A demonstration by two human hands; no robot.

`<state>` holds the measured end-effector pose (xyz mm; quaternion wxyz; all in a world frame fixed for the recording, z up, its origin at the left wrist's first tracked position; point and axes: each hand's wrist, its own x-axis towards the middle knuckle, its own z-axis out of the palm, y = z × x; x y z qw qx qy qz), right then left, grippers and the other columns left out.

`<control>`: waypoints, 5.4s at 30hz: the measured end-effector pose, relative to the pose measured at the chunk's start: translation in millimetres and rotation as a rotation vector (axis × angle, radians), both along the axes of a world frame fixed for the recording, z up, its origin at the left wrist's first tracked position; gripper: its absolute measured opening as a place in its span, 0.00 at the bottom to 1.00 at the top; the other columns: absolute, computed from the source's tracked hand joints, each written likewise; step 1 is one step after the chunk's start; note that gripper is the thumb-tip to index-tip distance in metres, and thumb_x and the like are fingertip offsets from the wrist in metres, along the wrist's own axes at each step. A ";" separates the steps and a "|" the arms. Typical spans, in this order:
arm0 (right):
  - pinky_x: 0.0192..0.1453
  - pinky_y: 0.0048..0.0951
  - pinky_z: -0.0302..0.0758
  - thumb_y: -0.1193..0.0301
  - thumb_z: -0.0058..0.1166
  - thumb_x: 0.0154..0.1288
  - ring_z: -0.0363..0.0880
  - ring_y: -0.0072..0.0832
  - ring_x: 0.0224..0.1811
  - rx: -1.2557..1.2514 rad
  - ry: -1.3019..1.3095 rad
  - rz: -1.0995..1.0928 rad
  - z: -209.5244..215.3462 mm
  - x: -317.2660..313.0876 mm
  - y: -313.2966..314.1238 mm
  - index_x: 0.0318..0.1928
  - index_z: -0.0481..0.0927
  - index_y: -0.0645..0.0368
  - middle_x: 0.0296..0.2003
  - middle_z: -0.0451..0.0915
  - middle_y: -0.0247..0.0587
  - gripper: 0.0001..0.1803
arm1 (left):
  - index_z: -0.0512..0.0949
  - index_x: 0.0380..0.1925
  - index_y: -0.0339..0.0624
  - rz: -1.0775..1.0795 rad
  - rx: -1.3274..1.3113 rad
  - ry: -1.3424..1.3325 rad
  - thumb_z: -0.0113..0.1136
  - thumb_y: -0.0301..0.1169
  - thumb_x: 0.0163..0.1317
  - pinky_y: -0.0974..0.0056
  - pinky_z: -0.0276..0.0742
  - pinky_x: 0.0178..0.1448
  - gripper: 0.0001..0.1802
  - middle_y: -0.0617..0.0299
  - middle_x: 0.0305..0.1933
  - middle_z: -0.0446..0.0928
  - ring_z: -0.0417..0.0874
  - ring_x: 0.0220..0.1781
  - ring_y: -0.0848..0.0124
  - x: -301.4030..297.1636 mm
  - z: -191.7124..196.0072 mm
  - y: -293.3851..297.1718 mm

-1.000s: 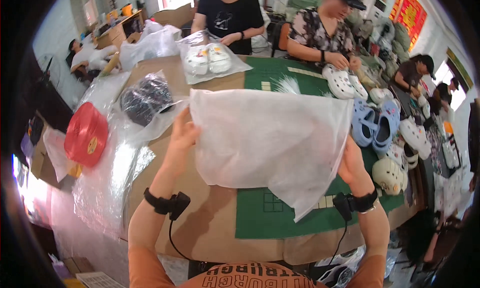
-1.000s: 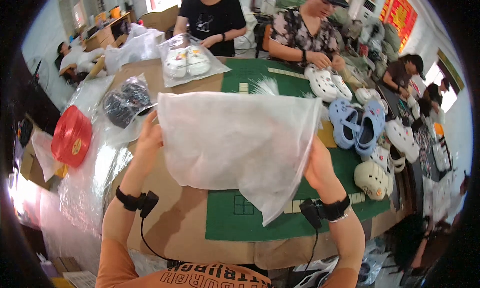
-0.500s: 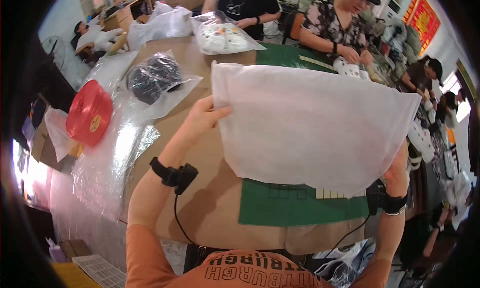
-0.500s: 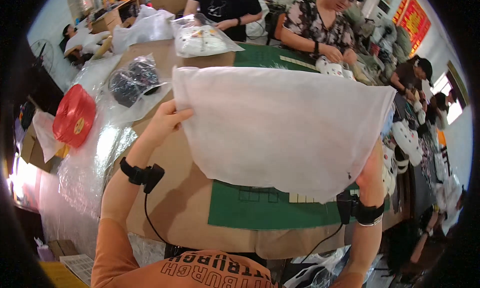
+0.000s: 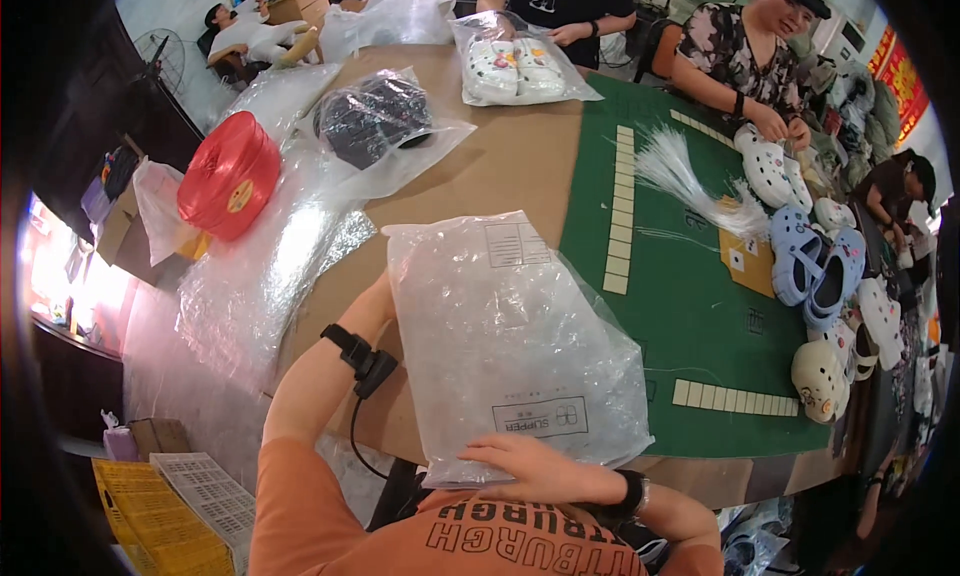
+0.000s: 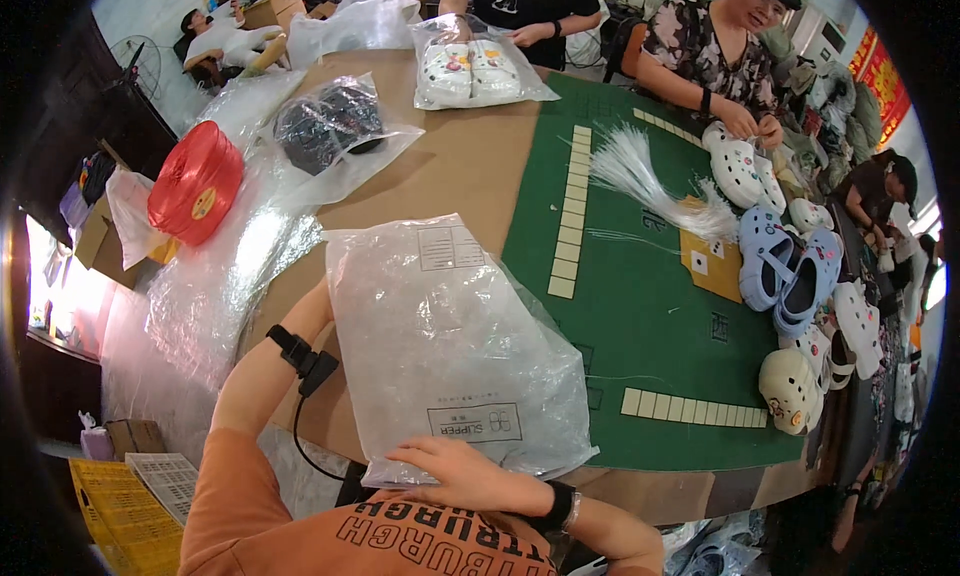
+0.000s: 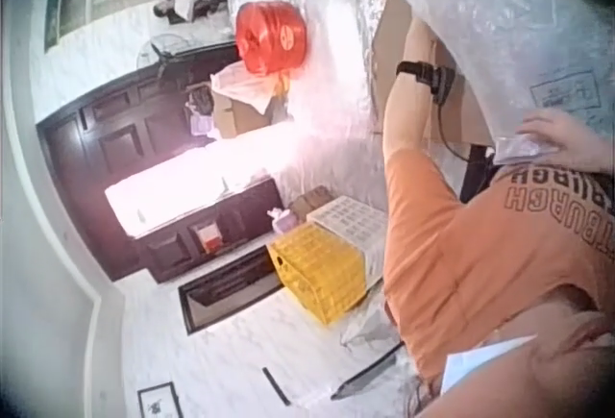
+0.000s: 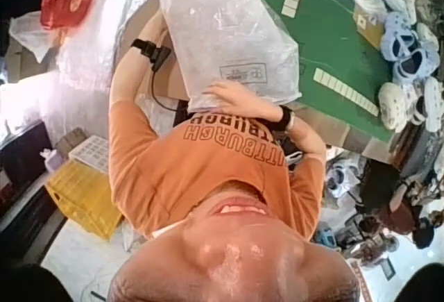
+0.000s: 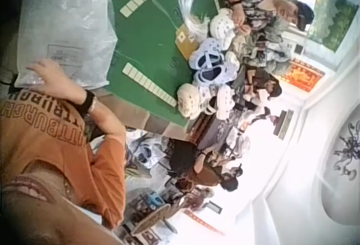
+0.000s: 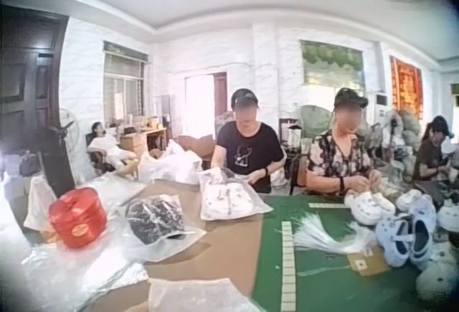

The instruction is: Packaging decorative clogs into plastic bags for shipping.

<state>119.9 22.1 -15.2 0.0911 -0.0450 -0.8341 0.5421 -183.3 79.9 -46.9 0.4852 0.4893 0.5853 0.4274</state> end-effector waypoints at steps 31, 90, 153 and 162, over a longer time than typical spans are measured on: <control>0.42 0.34 0.71 0.67 0.52 0.59 0.76 0.35 0.37 0.049 -0.575 -0.941 3.8 181.9 70.0 0.56 0.69 0.55 0.44 0.75 0.45 0.23 | 0.53 0.65 0.47 0.100 0.485 0.997 0.56 0.25 0.52 0.53 0.63 0.59 0.39 0.49 0.62 0.62 0.66 0.58 0.52 42.1 6.5 28.9; 0.47 0.43 0.72 0.63 0.53 0.54 0.75 0.46 0.44 1.089 -0.482 -1.037 53.2 49.1 494.8 0.44 0.78 0.52 0.41 0.75 0.45 0.16 | 0.55 0.65 0.64 -0.610 0.322 1.032 0.49 0.54 0.57 0.39 0.41 0.66 0.35 0.54 0.71 0.48 0.43 0.71 0.48 130.9 -31.7 -50.2; 0.58 0.62 0.56 0.61 0.58 0.45 0.56 0.52 0.62 1.417 -0.143 -1.313 28.6 29.9 370.2 0.52 0.70 0.58 0.56 0.64 0.57 0.31 | 0.57 0.63 0.40 0.925 0.225 -0.397 0.40 0.49 0.67 0.61 0.60 0.66 0.32 0.57 0.63 0.62 0.64 0.63 0.65 -88.6 -3.9 -127.0; 0.65 0.53 0.49 0.38 0.57 0.41 0.47 0.53 0.68 0.434 -0.890 -1.922 49.1 274.1 434.4 0.63 0.54 0.66 0.63 0.52 0.64 0.57 | 0.60 0.61 0.40 0.776 0.188 -0.450 0.42 0.49 0.66 0.62 0.65 0.62 0.30 0.58 0.59 0.67 0.69 0.59 0.66 -109.1 -8.3 -128.0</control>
